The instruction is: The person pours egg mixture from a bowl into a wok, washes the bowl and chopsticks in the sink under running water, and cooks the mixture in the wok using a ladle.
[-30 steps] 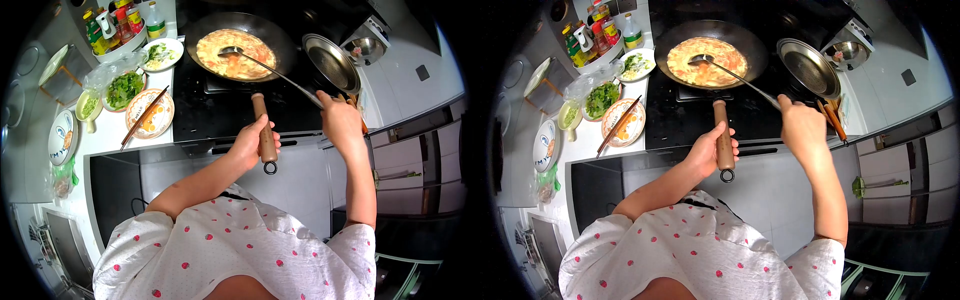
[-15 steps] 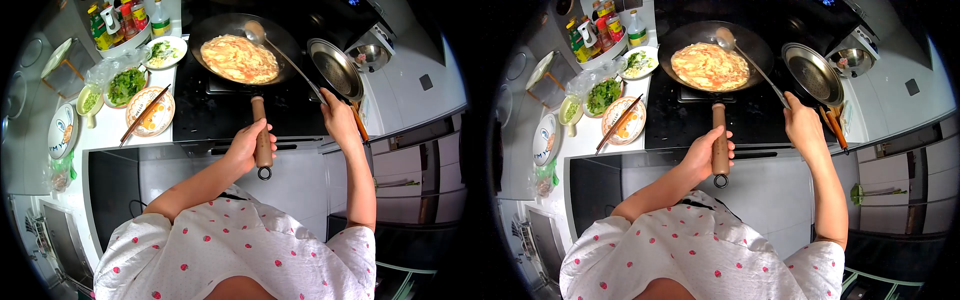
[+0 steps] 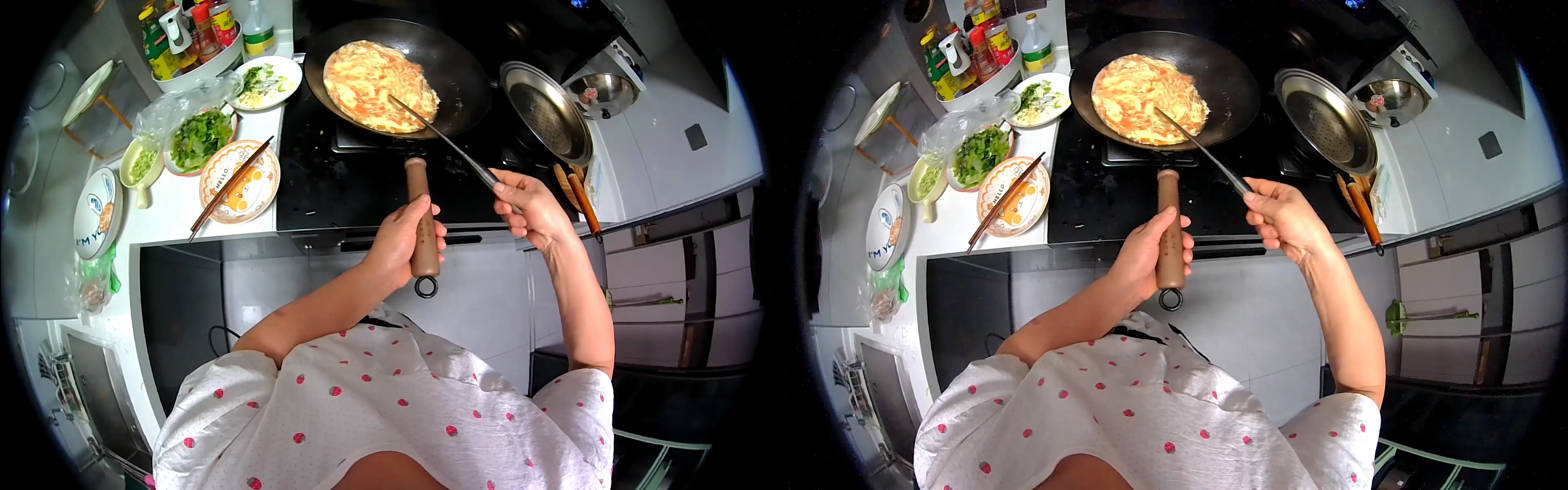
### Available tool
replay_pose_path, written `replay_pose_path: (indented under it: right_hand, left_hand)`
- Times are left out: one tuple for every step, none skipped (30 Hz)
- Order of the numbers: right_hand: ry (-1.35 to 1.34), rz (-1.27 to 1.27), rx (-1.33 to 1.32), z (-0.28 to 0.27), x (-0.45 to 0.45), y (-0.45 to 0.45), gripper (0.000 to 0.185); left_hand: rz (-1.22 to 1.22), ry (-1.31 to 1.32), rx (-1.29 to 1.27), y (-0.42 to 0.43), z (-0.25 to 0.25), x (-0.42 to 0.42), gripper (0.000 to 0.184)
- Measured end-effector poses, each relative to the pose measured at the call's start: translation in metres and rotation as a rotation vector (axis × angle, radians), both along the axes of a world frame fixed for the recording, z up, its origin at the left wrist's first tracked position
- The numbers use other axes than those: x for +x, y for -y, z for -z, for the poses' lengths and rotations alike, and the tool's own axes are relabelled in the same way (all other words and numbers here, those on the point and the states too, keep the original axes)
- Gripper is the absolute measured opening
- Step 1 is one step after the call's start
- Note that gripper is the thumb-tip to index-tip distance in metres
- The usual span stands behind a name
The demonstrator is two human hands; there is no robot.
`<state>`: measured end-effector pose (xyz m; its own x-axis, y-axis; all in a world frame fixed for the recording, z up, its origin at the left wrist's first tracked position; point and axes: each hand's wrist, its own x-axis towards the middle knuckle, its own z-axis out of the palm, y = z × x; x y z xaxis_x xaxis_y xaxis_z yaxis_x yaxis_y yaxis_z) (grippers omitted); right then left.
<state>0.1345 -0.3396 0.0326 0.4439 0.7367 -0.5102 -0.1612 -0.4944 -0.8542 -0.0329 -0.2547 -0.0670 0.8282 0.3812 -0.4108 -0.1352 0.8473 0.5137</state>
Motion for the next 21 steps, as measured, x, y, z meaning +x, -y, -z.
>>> replay_pose_path:
  right_hand:
    - [-0.042,0.004,0.025,0.003,-0.002,0.002,0.038]
    - [-0.084,0.007,0.048,0.006,-0.004,0.005,0.038]
    - [-0.104,0.011,0.060,0.005,-0.006,0.008,0.039]
    - [-0.070,0.011,0.065,0.005,-0.007,0.012,0.039]
    - [-0.037,0.013,0.071,0.005,-0.008,0.016,0.040]
    - [-0.003,0.018,0.079,0.006,-0.009,0.020,0.040]
    - [0.022,0.015,0.096,0.005,-0.010,0.023,0.042]
    - [0.071,0.025,0.097,0.002,-0.011,0.026,0.041]
    - [0.120,0.036,0.098,-0.003,-0.013,0.029,0.041]
    - [0.169,0.047,0.097,-0.006,-0.014,0.032,0.041]
    - [0.195,0.065,0.106,-0.007,-0.011,0.035,0.041]
    - [0.241,0.062,0.102,-0.009,-0.009,0.038,0.040]
    - [0.312,0.069,0.093,-0.012,-0.009,0.040,0.040]
    - [0.384,0.076,0.082,-0.014,-0.010,0.041,0.040]
    - [0.407,0.090,0.085,-0.017,-0.008,0.042,0.040]
    - [0.512,0.085,0.048,-0.021,-0.009,0.043,0.040]
    - [0.590,0.082,0.036,-0.021,-0.007,0.043,0.041]
    - [0.669,0.077,0.024,-0.020,-0.002,0.044,0.041]
    - [0.818,0.044,0.061,-0.013,0.007,0.046,0.042]
    - [0.967,0.008,0.100,-0.003,0.019,0.048,0.042]
    - [1.115,-0.029,0.141,0.000,0.021,0.045,0.043]
  left_hand:
    - [0.005,0.005,-0.002,-0.001,0.001,-0.001,0.032]
    - [0.008,0.010,-0.006,-0.001,0.002,-0.001,0.032]
    - [0.012,0.016,-0.011,-0.001,0.003,-0.001,0.032]
    - [0.011,0.028,-0.017,-0.001,0.003,-0.001,0.032]
    - [0.012,0.039,-0.021,-0.001,0.004,-0.001,0.032]
    - [0.015,0.051,-0.025,-0.001,0.005,-0.001,0.032]
    - [0.011,0.048,-0.022,-0.001,0.005,-0.002,0.033]
    - [0.010,0.046,-0.019,0.000,0.004,-0.002,0.033]
    - [0.011,0.046,-0.016,0.000,0.003,-0.002,0.033]
    - [0.011,0.043,-0.013,0.001,0.002,-0.001,0.034]
    - [0.010,0.039,-0.010,0.001,0.001,-0.001,0.034]
    - [0.010,0.036,-0.007,0.001,0.001,-0.001,0.035]
    - [0.009,0.030,-0.005,0.001,0.001,-0.001,0.035]
    - [0.007,0.024,-0.003,0.001,0.000,-0.001,0.035]
    - [0.003,0.019,0.000,0.001,0.000,-0.001,0.035]
    - [0.004,0.018,-0.001,0.001,0.000,-0.001,0.035]
    - [0.004,0.018,-0.001,0.001,0.001,-0.001,0.035]
    - [0.004,0.018,-0.002,0.001,0.001,-0.001,0.035]
    - [0.004,0.022,0.000,0.001,0.002,0.000,0.035]
    - [0.004,0.026,0.001,0.002,0.002,0.000,0.035]
    - [0.003,0.030,0.002,0.002,0.002,0.000,0.035]
